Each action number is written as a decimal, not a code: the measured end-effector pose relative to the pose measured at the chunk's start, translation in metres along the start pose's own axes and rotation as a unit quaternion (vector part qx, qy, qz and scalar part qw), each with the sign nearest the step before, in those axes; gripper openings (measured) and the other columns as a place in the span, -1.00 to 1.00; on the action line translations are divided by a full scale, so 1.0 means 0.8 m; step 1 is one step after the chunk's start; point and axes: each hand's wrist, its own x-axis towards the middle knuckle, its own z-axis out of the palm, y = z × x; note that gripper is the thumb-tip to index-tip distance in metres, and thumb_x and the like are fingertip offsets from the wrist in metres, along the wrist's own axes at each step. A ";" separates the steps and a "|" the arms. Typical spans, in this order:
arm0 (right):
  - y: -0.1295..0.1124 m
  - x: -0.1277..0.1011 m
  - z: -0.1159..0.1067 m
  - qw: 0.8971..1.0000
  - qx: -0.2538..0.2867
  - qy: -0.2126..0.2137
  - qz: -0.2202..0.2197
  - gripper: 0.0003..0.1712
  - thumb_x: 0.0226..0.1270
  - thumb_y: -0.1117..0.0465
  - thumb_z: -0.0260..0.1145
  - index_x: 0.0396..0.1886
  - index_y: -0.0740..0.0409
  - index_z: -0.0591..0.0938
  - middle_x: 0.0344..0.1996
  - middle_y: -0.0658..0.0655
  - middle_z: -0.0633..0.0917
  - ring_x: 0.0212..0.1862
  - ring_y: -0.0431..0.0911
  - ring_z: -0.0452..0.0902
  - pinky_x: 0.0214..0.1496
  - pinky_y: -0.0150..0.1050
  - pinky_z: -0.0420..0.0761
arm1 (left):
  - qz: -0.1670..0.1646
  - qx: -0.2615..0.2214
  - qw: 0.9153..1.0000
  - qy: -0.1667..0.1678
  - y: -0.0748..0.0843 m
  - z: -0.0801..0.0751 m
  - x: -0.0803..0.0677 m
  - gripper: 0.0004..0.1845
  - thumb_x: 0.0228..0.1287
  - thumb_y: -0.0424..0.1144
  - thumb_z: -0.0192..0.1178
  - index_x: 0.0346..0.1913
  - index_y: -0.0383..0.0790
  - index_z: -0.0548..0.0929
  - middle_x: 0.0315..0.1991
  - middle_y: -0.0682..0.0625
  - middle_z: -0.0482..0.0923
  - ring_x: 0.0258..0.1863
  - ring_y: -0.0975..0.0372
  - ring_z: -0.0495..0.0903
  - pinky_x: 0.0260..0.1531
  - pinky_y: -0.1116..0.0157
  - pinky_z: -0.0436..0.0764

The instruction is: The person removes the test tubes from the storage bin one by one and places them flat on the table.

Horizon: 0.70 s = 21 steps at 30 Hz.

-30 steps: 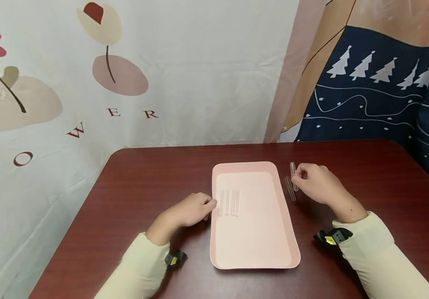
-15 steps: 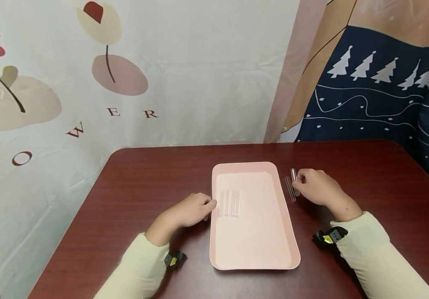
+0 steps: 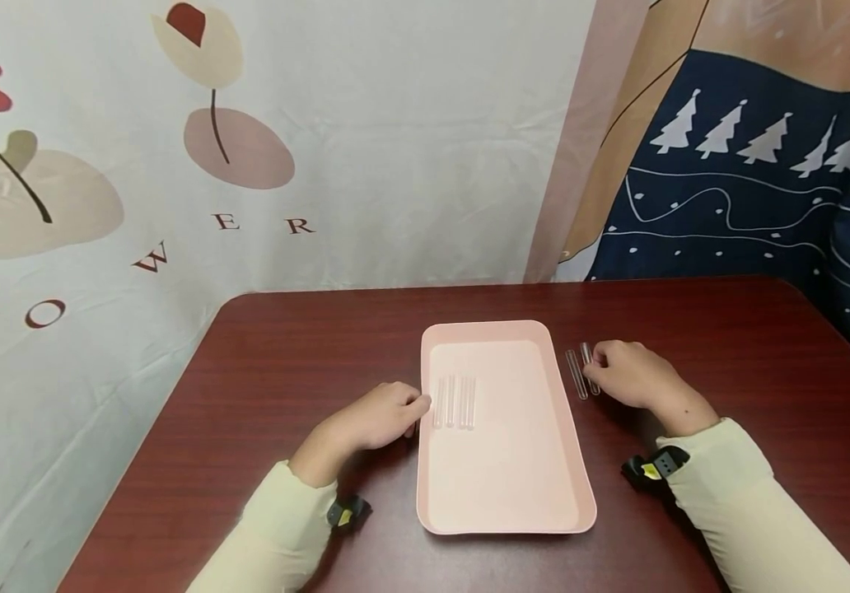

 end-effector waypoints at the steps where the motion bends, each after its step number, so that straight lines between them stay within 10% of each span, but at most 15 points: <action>1: 0.001 0.000 0.001 1.000 -0.001 -0.002 0.001 -0.74 0.33 0.13 0.11 -0.55 0.10 0.50 -0.67 0.04 0.46 -0.57 -0.11 0.36 -0.55 -0.24 0.31 | 0.000 0.001 1.000 0.000 0.000 0.000 0.000 -0.56 0.39 -0.17 -0.15 -0.62 -0.18 0.56 -0.68 0.06 0.52 -0.64 0.29 0.41 -0.45 0.34 0.44; 21: 0.004 0.002 0.002 0.999 0.015 -0.032 0.006 -0.75 0.35 0.12 0.08 -0.49 0.12 0.52 -0.68 0.06 0.50 -0.64 -0.11 0.43 -0.57 -0.23 0.39 | -0.002 0.008 1.000 0.002 0.003 -0.001 -0.001 -0.57 0.41 -0.15 -0.14 -0.62 -0.15 0.55 -0.68 0.08 0.52 -0.64 0.29 0.43 -0.46 0.34 0.45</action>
